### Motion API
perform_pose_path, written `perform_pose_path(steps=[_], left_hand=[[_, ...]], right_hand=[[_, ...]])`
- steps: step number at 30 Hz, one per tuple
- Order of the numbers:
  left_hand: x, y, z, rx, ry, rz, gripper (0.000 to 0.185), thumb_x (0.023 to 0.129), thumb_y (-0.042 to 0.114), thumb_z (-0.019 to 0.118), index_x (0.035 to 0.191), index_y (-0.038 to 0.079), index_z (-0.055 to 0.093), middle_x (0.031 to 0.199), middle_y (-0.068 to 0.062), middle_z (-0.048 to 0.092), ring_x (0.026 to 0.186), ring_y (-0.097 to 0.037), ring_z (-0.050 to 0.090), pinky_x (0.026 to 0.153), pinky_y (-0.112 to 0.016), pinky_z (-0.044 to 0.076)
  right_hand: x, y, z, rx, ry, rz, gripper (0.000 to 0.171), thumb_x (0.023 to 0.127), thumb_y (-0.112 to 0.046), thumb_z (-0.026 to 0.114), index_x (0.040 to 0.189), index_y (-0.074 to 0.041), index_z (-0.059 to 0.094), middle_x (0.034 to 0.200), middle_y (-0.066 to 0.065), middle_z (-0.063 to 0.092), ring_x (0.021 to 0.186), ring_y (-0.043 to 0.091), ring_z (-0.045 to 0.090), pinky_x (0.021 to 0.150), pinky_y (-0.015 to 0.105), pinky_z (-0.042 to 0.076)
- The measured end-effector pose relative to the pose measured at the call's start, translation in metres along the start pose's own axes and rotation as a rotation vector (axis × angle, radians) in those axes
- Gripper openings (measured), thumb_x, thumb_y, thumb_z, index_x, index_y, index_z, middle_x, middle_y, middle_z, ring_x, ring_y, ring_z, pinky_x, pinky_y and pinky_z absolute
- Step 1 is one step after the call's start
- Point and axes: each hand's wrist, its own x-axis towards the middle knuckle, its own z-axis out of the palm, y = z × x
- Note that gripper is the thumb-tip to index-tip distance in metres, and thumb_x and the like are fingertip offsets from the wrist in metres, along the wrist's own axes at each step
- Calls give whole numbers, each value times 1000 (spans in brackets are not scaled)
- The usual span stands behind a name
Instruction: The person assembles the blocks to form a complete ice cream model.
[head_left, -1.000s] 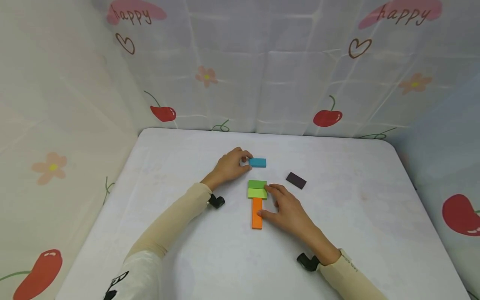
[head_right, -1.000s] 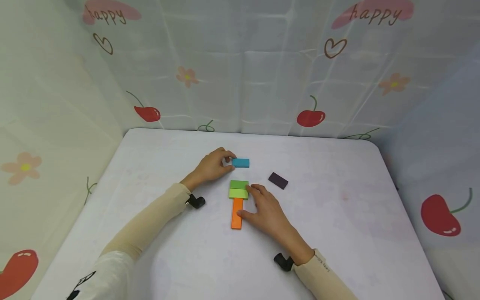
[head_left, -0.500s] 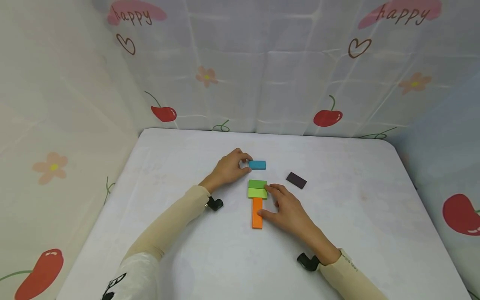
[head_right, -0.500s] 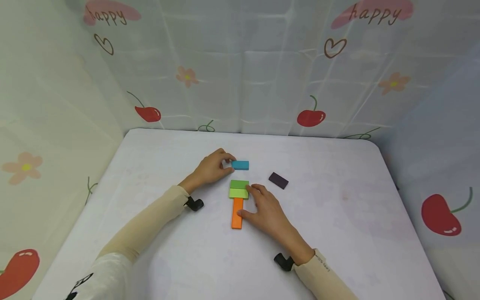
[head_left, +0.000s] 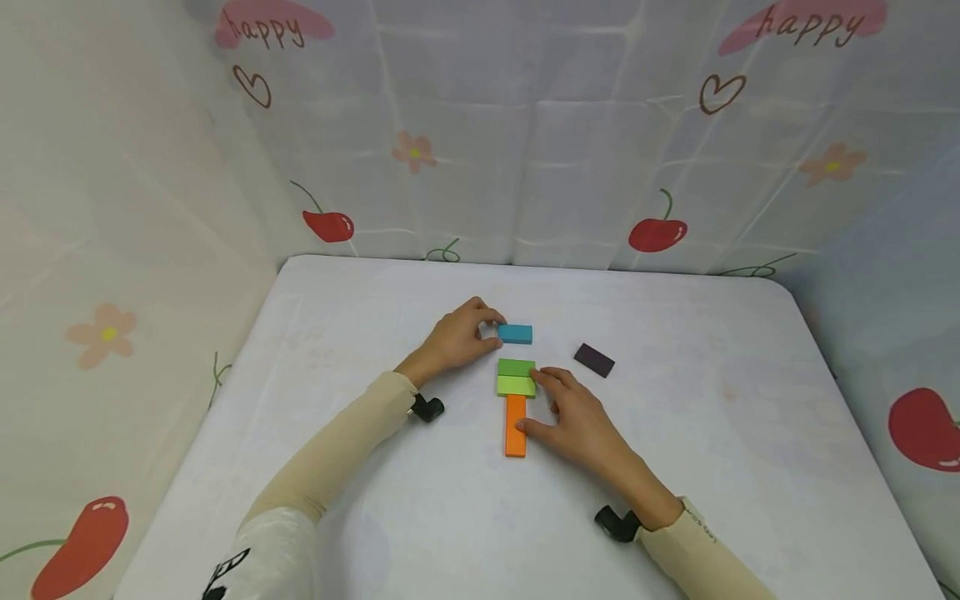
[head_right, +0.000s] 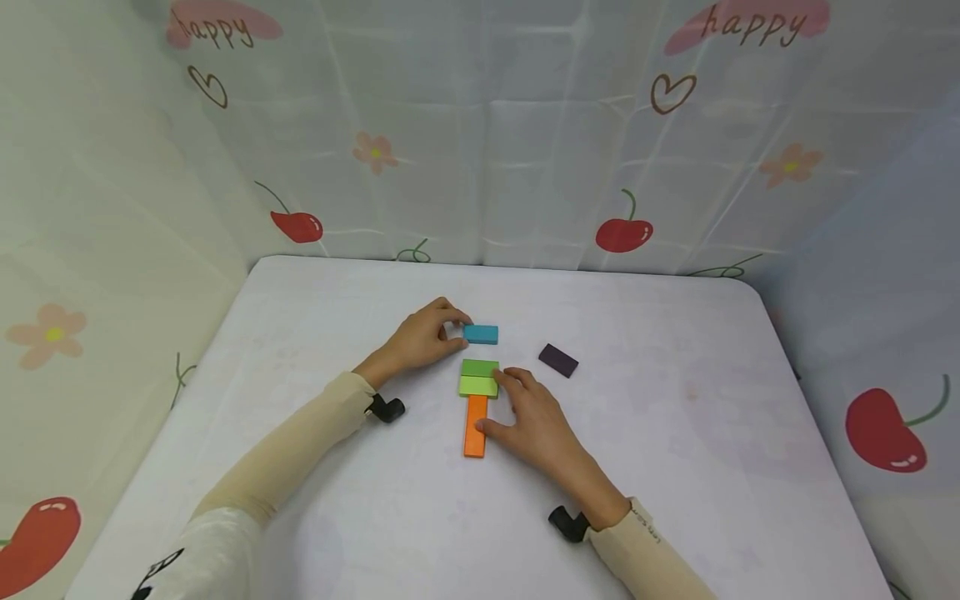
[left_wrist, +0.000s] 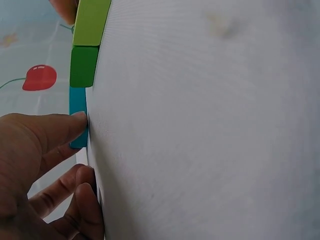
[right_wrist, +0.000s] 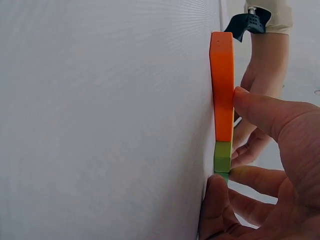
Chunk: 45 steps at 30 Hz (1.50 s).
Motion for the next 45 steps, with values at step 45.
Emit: perform_pose_path(steps=[45], left_hand=[[-8, -6, -7, -97, -79, 66, 27, 112, 27, 58, 131, 26, 76, 136, -2, 60, 102, -18, 59, 92, -35, 52]], right_hand=[[0, -2, 0, 10, 1, -2, 82, 88, -46, 88, 155, -11, 57, 158, 10, 55, 92, 15, 58, 78, 30, 48]])
